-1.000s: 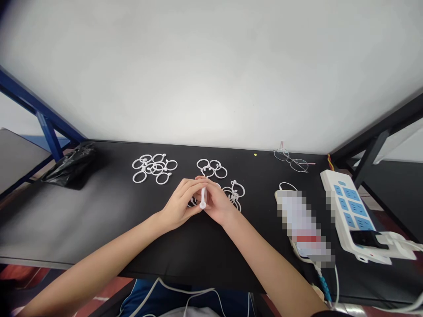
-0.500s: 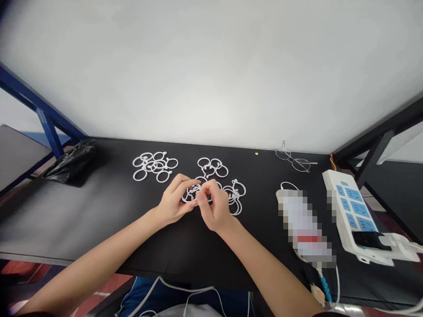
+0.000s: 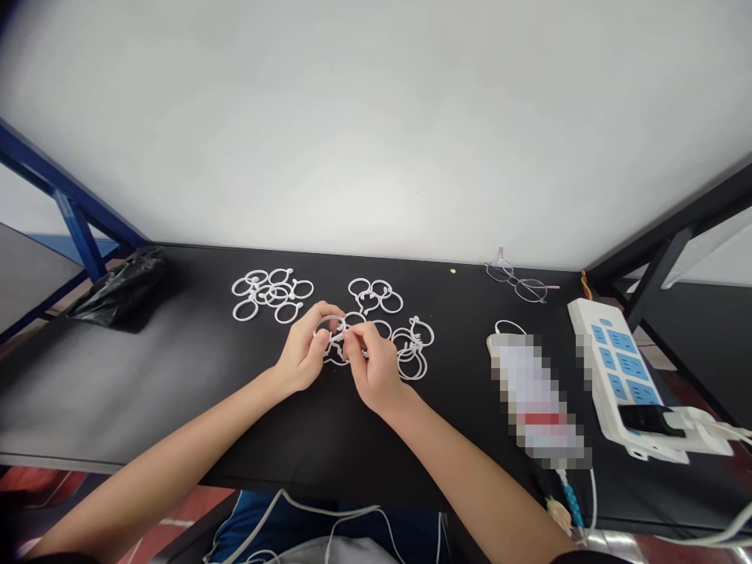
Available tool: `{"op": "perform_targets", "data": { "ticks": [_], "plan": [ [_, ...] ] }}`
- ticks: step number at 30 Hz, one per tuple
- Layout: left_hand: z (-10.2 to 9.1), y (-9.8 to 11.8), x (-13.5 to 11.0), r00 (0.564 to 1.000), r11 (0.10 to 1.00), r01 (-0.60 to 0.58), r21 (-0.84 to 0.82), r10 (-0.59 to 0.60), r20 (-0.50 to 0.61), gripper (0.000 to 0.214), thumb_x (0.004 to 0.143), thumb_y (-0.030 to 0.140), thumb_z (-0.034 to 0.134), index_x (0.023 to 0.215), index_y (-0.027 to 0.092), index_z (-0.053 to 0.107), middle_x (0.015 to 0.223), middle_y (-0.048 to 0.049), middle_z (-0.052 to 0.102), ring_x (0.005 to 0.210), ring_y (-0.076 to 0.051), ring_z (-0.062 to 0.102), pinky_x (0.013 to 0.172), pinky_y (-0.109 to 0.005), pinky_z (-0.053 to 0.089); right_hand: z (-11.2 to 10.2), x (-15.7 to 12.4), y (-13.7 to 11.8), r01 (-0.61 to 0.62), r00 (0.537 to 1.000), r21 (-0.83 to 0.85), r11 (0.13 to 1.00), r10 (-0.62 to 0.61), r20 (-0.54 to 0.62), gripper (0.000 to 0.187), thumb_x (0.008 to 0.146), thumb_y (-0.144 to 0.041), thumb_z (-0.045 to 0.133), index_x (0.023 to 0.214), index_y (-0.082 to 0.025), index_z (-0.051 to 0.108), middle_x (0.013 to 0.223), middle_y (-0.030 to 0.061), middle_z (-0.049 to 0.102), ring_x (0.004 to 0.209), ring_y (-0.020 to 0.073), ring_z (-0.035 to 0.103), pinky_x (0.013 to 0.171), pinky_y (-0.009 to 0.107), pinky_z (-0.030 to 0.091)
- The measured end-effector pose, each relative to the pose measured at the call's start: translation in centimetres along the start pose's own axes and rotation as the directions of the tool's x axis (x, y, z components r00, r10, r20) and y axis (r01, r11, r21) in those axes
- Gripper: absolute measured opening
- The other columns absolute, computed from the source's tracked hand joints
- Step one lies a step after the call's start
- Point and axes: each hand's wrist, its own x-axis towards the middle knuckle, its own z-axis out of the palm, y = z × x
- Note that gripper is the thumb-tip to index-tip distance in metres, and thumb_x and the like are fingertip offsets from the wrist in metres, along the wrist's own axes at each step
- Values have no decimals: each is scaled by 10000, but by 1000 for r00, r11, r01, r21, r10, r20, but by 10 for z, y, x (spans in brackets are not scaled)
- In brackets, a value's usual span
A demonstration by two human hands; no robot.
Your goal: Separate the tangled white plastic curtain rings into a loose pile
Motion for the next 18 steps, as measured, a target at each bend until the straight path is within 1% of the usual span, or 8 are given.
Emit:
{"op": "perform_targets", "data": {
  "ticks": [2, 4, 7, 10, 12, 15, 18],
  "plan": [
    [1, 1, 1, 991, 985, 130, -111, -124, 58, 420, 992, 467, 292, 1038, 150, 564, 747, -18, 530, 640, -137, 484, 631, -273, 394, 1, -1, 1, -28, 1000, 12, 1000, 28, -4, 124, 989, -195, 423, 875, -215, 469, 603, -61, 526, 459, 73, 496, 474, 202, 401],
    [1, 2, 3, 980, 968, 190, -162, -178, 86, 413, 987, 474, 317, 952, 154, 576, 723, -9, 540, 632, -130, 480, 629, -262, 388, 1, -1, 2, -45, 999, 16, 999, 45, 10, 125, 992, -202, 419, 875, -215, 463, 603, -61, 525, 468, 75, 499, 486, 204, 403],
    [0, 3, 5, 978, 968, 204, -144, -196, 65, 390, 965, 483, 384, 844, 158, 562, 747, -9, 554, 653, -126, 476, 639, -255, 379, -1, 0, 2, -60, 997, -22, 998, 61, 36, 147, 994, -215, 417, 852, -212, 457, 594, -60, 497, 475, 79, 475, 493, 210, 380],
    [1, 2, 5, 970, 960, 243, -143, -238, 45, 411, 967, 494, 362, 831, 162, 563, 697, 8, 510, 591, -113, 408, 584, -251, 337, -2, 2, 2, -58, 998, -106, 993, 61, 28, 232, 996, -217, 401, 764, -214, 409, 555, -71, 390, 449, 74, 381, 472, 219, 311],
    [1, 0, 5, 964, 952, 265, -153, -260, 53, 422, 966, 502, 352, 831, 164, 565, 672, 16, 484, 567, -109, 375, 565, -253, 320, -3, 3, 2, -50, 998, -132, 990, 56, 42, 269, 1001, -215, 379, 732, -217, 363, 548, -74, 343, 441, 74, 336, 461, 224, 277],
    [1, -2, 6, 964, 951, 264, -160, -254, 83, 431, 966, 499, 347, 804, 161, 561, 693, 6, 499, 605, -120, 411, 600, -260, 346, -3, 4, 3, -35, 995, -139, 990, 47, 89, 269, 1006, -216, 355, 737, -221, 335, 549, -75, 323, 436, 76, 319, 456, 229, 257],
    [1, -3, 6, 964, 953, 261, -152, -248, 98, 433, 970, 483, 333, 787, 162, 559, 704, -3, 517, 644, -133, 450, 640, -271, 374, -3, 5, 4, -32, 993, -146, 989, 48, 109, 274, 1009, -220, 341, 737, -225, 312, 548, -78, 295, 428, 77, 300, 449, 233, 238]
  ]
}}
